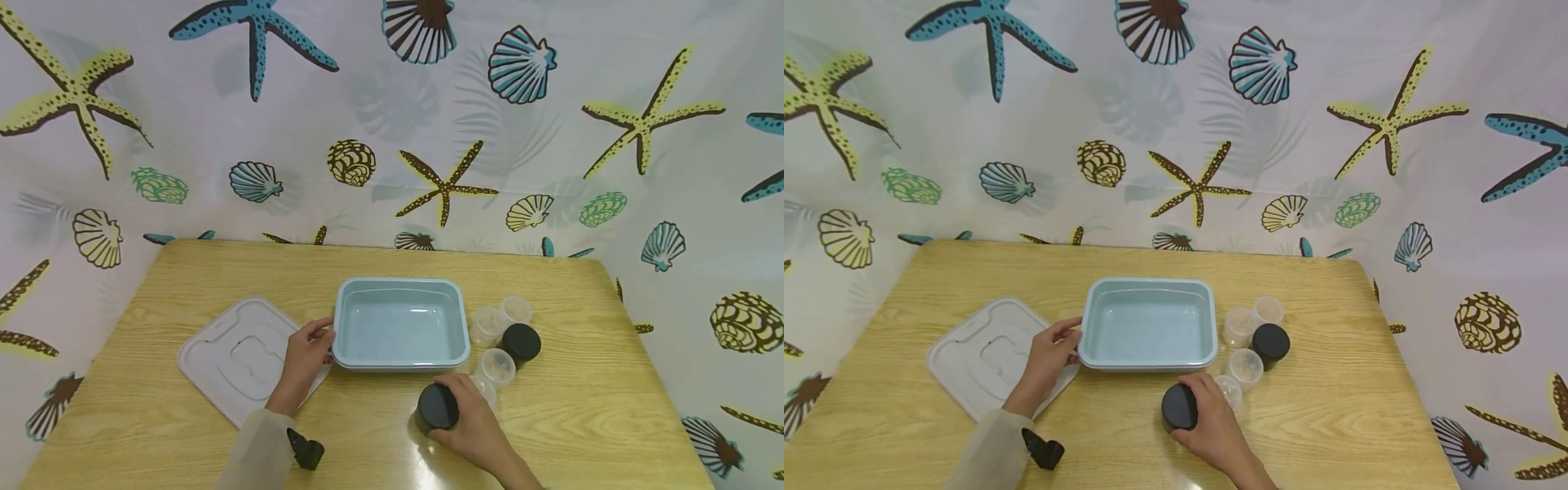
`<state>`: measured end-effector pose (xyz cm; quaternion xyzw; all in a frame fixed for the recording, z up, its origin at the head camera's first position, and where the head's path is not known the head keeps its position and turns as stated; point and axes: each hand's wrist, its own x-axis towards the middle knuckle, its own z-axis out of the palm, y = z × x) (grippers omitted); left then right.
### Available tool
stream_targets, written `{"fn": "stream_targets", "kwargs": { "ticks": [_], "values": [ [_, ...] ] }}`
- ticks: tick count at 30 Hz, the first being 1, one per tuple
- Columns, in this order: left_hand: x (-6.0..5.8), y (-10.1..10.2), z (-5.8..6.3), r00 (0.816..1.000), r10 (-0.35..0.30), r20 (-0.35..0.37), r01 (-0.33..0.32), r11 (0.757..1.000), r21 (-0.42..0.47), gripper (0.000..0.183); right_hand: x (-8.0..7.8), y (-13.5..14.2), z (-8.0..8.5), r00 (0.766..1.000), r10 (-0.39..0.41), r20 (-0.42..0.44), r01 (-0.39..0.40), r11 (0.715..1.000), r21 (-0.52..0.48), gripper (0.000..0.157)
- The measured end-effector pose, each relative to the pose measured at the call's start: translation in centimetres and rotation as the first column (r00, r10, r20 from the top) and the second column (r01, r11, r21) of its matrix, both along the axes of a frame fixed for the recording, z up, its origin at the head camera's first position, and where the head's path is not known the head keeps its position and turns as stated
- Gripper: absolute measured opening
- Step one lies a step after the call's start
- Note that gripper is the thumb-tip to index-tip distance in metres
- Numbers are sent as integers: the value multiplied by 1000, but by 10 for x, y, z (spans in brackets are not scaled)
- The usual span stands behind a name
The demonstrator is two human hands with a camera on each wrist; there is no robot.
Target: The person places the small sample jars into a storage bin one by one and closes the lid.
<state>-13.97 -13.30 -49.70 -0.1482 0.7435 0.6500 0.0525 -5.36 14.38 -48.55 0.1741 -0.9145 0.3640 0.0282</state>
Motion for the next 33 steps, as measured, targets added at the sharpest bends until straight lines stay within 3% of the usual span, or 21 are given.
{"fn": "stream_targets", "kwargs": {
  "ticks": [15,33],
  "values": [
    [0,-2,-1,1000,0,-10,0,1000,20,35,-1,-2,3,998,-14,69,15,1000,-20,73],
    [2,-1,3,1000,-2,0,2,1000,24,36,1,-3,9,998,-45,36,49,994,-100,73]
  ]
}}
